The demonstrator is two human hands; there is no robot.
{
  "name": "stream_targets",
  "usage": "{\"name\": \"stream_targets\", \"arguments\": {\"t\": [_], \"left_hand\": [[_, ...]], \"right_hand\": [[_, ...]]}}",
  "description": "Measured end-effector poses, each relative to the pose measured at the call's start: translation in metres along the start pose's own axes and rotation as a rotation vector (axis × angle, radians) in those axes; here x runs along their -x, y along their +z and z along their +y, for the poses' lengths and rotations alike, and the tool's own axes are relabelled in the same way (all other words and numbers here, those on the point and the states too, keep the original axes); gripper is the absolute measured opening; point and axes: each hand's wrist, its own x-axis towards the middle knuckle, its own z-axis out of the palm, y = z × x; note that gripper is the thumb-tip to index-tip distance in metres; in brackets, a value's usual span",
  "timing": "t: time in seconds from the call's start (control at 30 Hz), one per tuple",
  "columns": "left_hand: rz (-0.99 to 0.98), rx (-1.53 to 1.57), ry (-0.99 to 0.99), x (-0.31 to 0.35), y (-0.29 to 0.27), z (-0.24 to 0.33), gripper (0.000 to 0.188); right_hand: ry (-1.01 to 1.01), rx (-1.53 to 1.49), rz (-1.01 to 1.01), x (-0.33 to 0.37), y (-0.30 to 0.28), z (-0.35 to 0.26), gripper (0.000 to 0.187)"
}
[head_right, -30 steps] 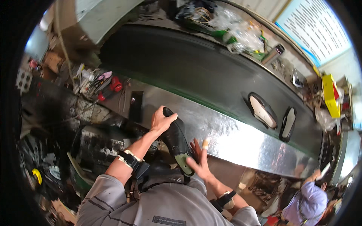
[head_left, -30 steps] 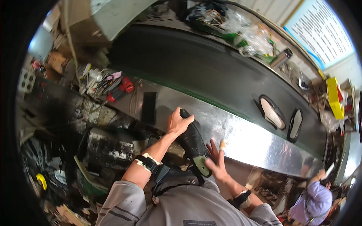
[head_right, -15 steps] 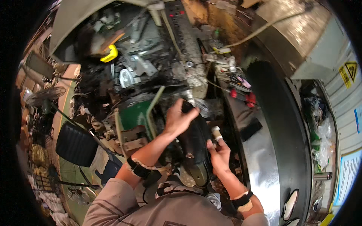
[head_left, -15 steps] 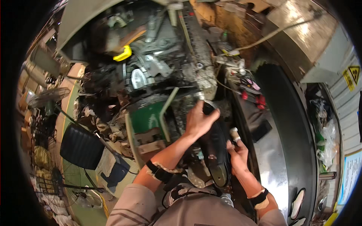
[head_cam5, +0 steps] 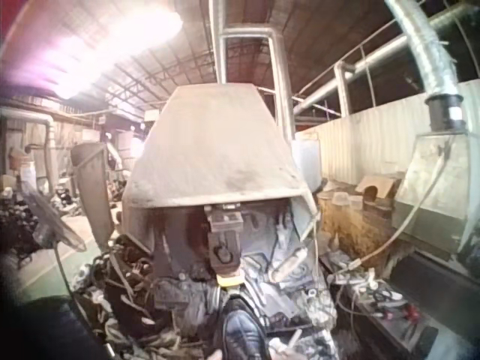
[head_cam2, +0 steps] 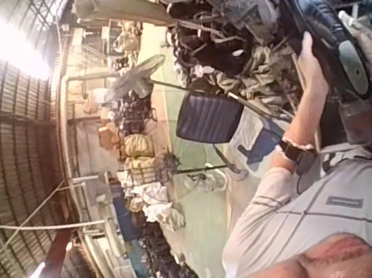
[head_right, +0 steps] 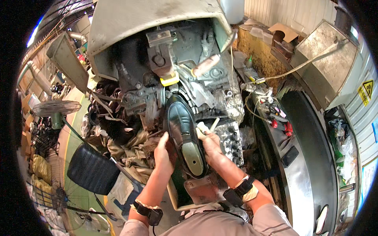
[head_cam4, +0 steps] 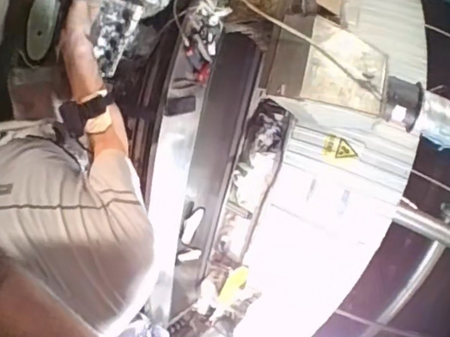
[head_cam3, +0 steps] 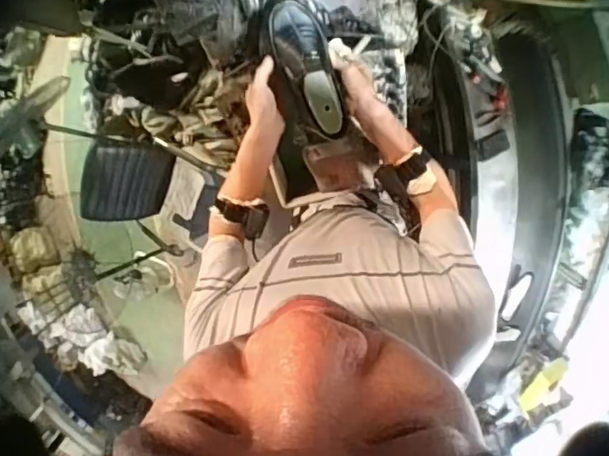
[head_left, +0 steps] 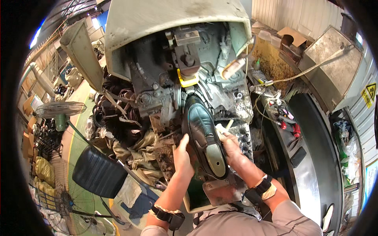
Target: Operating a lasting machine to pull and shape leather shoe uppers over a mold or last.
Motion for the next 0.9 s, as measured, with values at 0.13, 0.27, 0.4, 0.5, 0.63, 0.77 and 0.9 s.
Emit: {"name": "stream_targets", "arguments": {"t": [0.13,0.27,0.4,0.5,0.63,0.77,0.9], "left_hand": [[0.026,0.022,-0.123,-0.021,0.001,0.007,0.032],[0.073,0.059,-0.152,-0.051,-0.001,0.005,0.030],[0.119,0.123,-0.141,-0.070,0.003,-0.001,0.035],[0.175,0.132,-0.130,-0.070,0.013,0.001,0.037],[0.207,0.081,-0.118,-0.077,0.011,-0.006,0.036],[0.245,0.111,-0.113,-0.084,0.005,-0.021,0.033],[0.301,0.147,0.093,-0.104,-0.002,-0.052,0.028]], "right_hand": [[0.020,-0.012,0.043,-0.024,0.014,0.003,0.020],[0.003,-0.013,0.057,-0.044,0.023,0.008,0.021],[-0.019,0.004,0.084,-0.062,0.024,0.006,0.027],[-0.043,0.029,0.184,-0.061,0.034,-0.001,0.017],[-0.026,0.053,0.128,-0.062,0.033,-0.004,0.016],[0.028,0.039,0.144,-0.063,0.033,-0.002,0.022],[-0.058,-0.016,0.121,-0.075,0.020,0.010,0.035]]}}
